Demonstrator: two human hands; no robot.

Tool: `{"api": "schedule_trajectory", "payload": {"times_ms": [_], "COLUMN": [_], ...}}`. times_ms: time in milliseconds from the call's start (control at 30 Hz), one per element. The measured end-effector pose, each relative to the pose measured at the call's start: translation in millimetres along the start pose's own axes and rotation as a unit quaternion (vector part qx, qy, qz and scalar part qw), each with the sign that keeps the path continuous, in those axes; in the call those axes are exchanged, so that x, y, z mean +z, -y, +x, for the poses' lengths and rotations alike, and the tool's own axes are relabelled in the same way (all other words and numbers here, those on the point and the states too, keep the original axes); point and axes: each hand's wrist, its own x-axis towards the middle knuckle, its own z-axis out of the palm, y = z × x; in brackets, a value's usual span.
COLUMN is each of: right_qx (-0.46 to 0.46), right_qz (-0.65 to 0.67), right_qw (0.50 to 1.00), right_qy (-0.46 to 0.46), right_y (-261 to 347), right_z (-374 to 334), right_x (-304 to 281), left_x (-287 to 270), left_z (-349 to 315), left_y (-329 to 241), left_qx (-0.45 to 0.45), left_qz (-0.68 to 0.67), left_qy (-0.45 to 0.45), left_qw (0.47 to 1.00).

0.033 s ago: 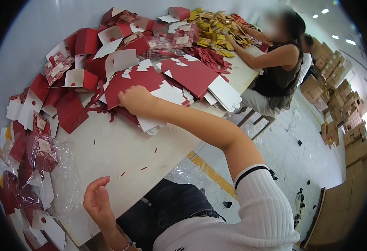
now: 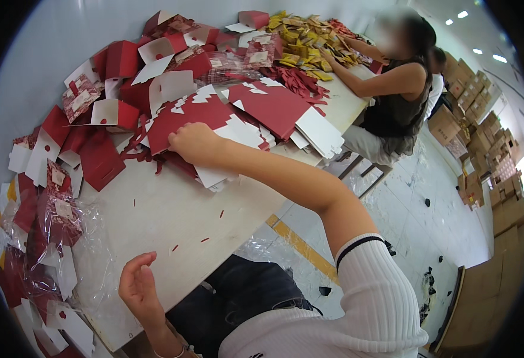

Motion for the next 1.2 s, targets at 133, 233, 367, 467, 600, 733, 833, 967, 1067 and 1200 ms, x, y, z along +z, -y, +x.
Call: {"api": "schedule_trajectory", "payload": {"times_ms": [133,233,367,467,600,733,833,967,1067,1200], "right_qx": [0.012,-0.069,-0.247,-0.297,-0.094,-0.095,-0.222,-0.131,-0.105,-0.120], "right_qz": [-0.061,-0.065,0.012,0.226,0.540,0.268,0.125,0.303,0.374,0.245], "right_qw": [0.986,0.950,0.938,0.927,0.803,0.761,0.804,0.861,0.863,0.884], "right_qy": [-0.158,-0.299,-0.243,-0.033,-0.233,-0.583,-0.538,-0.388,-0.322,-0.378], "right_y": [-6.0,11.5,79.2,98.5,54.2,42.1,105.0,123.5,130.7,127.6], "right_z": [-14.1,-30.9,-69.0,-83.3,-63.2,-91.3,-86.9,-72.8,-65.4,-64.6], "right_x": [-29.0,-70.7,-118.1,-144.8,-156.1,-155.8,-119.7,-89.6,-77.3,-97.1], "left_x": [-9.6,4.0,-13.1,-43.9,-52.9,-39.8,-26.2,-11.4,-16.3,-14.0], "left_z": [0.6,3.9,30.0,33.9,24.8,25.3,18.5,7.9,12.6,17.1], "left_y": [5.4,1.6,-24.6,-47.6,-46.1,-31.3,-25.1,-17.2,-6.8,-5.0], "left_qx": [0.004,0.116,0.368,0.377,0.158,0.096,0.070,0.086,0.132,0.129], "left_qz": [0.003,0.068,0.386,0.482,0.330,0.098,0.079,0.077,0.134,0.081], "left_qy": [0.047,-0.050,-0.114,0.009,-0.063,-0.152,-0.139,-0.098,-0.105,-0.119], "left_qw": [0.999,0.990,0.838,0.791,0.928,0.979,0.985,0.989,0.976,0.981]}}
